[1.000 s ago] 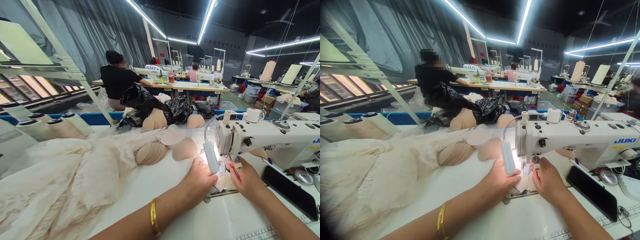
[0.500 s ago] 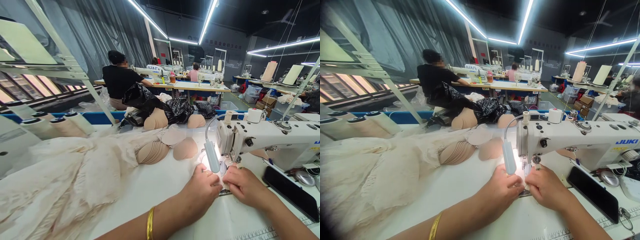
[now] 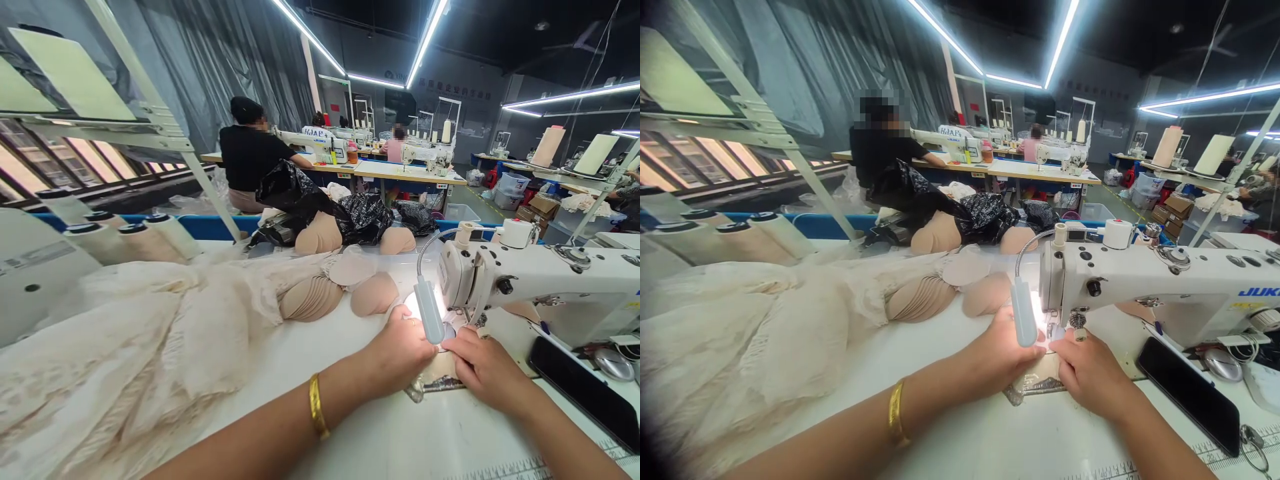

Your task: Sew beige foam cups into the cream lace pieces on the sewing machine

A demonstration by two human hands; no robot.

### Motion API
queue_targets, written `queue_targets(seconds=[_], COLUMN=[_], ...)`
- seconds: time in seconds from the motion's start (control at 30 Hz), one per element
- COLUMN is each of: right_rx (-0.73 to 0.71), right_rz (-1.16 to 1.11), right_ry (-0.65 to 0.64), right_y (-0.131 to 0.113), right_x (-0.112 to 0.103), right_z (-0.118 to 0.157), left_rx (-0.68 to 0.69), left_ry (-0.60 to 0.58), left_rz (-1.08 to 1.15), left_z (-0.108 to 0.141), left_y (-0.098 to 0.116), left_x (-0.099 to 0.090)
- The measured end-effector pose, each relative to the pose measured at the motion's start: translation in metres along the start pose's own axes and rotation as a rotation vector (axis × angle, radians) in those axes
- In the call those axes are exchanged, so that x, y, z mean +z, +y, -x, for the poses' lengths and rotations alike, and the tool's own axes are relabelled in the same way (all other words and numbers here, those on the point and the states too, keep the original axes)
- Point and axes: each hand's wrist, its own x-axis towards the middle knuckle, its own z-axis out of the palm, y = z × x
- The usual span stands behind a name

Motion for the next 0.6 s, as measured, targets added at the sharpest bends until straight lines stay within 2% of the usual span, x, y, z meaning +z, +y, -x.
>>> queue_targets(seconds=[0.13,0.27,0.3,0.37,0.47,0.53,0.6], right_rx=[0.007,0.018,0.021,0.025,0.022,0.021,0.026], right_rz=[0.031,0.032,0.027,0.016,0.003,-0.004,-0.008], right_ry=[0.018,0.027,0.027,0.024,0.025,0.036,0.055], right_y=[0.0,-0.001,-0.001,0.0,0.002,0.003,0.002], right_x=[0.004,0.004,0.005,0.006,0.01,0.012,0.013], right_z=[-0.001,-0.001,0.0,0.002,0.004,0.004,0.004], left_rx=[0.006,-0.047,-0.097,-0.291,-0.653,-0.805,-0.924], left_ry=[-0.02,-0.068,-0.082,-0.074,0.024,0.068,0.059], left_rz=[0.022,0.05,0.035,-0.03,-0.178,-0.249,-0.279], left_z=[-0.004,-0.006,-0.007,-0.01,-0.016,-0.019,-0.019], left_y=[-0.004,-0.008,-0.01,-0.018,-0.04,-0.06,-0.08], left_x=[-0.008,-0.009,-0.011,-0.018,-0.037,-0.049,-0.059])
